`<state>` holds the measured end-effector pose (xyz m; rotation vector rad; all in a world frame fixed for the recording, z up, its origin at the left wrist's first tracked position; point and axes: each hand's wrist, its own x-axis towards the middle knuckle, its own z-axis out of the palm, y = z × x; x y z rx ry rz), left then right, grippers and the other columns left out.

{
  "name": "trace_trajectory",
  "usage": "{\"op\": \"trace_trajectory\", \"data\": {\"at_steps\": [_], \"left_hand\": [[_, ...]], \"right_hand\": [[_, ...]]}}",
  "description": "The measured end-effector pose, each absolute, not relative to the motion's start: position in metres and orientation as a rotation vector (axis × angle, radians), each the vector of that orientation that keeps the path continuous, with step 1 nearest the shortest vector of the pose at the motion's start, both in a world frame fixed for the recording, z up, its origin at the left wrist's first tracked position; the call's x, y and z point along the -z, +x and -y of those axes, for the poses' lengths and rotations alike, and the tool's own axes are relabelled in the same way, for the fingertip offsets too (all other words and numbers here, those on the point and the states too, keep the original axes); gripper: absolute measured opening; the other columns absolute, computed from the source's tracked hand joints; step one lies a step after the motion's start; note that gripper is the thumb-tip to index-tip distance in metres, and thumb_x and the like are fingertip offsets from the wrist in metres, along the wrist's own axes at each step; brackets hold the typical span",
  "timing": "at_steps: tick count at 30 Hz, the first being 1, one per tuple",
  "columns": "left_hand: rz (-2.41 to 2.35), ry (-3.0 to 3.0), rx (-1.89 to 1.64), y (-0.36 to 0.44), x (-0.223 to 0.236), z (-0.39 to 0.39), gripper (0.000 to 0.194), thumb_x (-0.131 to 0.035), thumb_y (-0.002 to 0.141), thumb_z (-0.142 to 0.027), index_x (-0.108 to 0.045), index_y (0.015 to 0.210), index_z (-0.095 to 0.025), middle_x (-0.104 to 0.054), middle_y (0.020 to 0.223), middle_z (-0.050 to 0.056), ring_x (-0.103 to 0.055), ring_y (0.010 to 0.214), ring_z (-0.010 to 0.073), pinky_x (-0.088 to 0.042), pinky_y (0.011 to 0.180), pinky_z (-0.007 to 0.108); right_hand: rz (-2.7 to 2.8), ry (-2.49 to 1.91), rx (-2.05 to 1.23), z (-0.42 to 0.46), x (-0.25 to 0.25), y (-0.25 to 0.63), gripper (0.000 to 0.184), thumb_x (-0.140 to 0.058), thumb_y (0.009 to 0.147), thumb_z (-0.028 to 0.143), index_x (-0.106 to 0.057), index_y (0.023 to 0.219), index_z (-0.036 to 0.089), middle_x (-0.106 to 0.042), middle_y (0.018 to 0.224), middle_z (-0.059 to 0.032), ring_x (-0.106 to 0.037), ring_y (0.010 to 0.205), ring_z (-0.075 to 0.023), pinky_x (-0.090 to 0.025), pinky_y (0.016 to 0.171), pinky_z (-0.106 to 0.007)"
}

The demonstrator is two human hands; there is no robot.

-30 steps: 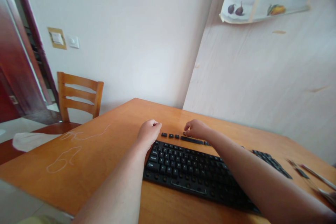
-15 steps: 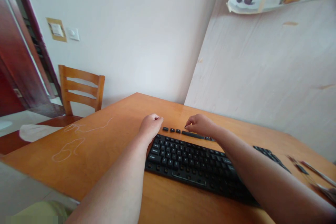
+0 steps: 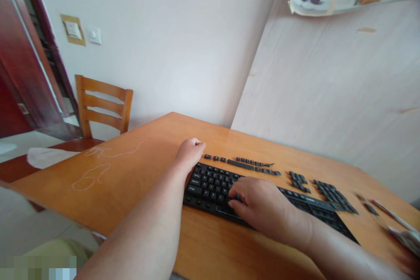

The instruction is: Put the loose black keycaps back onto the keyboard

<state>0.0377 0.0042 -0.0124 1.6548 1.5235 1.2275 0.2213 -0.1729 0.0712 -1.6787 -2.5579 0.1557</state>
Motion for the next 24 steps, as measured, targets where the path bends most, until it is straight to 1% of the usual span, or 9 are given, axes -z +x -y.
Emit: {"op": "trace_trajectory", "data": {"at_steps": [8, 18, 24], "left_hand": [[-1.518, 1.659, -1.208, 0.037, 0.012, -0.005, 0.022, -0.058, 0.077, -0.037, -0.063, 0.066, -0.019, -0.069, 0.066, 0.003, -0.059, 0.062, 0.0172, -0.036, 0.058, 0.027], [-1.535, 1.671, -1.225, 0.038, 0.013, -0.008, 0.022, -0.058, 0.076, -0.038, -0.062, 0.065, -0.020, -0.067, 0.064, 0.003, -0.058, 0.063, 0.0173, -0.035, 0.058, 0.027], [-1.544, 1.667, -1.200, 0.038, 0.011, -0.008, 0.021, -0.058, 0.075, -0.037, -0.063, 0.064, -0.019, -0.067, 0.064, 0.003, -0.058, 0.063, 0.0176, -0.035, 0.058, 0.027]], "right_hand": [[2.600, -1.764, 0.003, 0.180, -0.070, 0.211, 0.017, -0.054, 0.089, 0.028, -0.068, 0.083, 0.021, -0.069, 0.088, -0.0053, -0.062, 0.085, -0.0194, -0.042, 0.075, -0.029], [2.604, -1.771, 0.075, 0.182, -0.065, 0.208, 0.021, -0.050, 0.092, 0.028, -0.065, 0.079, 0.020, -0.068, 0.087, -0.0056, -0.062, 0.084, -0.0200, -0.041, 0.074, -0.030], [2.654, -1.785, 0.119, 0.183, -0.067, 0.204, 0.024, -0.048, 0.093, 0.026, -0.067, 0.080, 0.020, -0.069, 0.088, -0.0069, -0.062, 0.083, -0.0217, -0.043, 0.073, -0.032]]}}
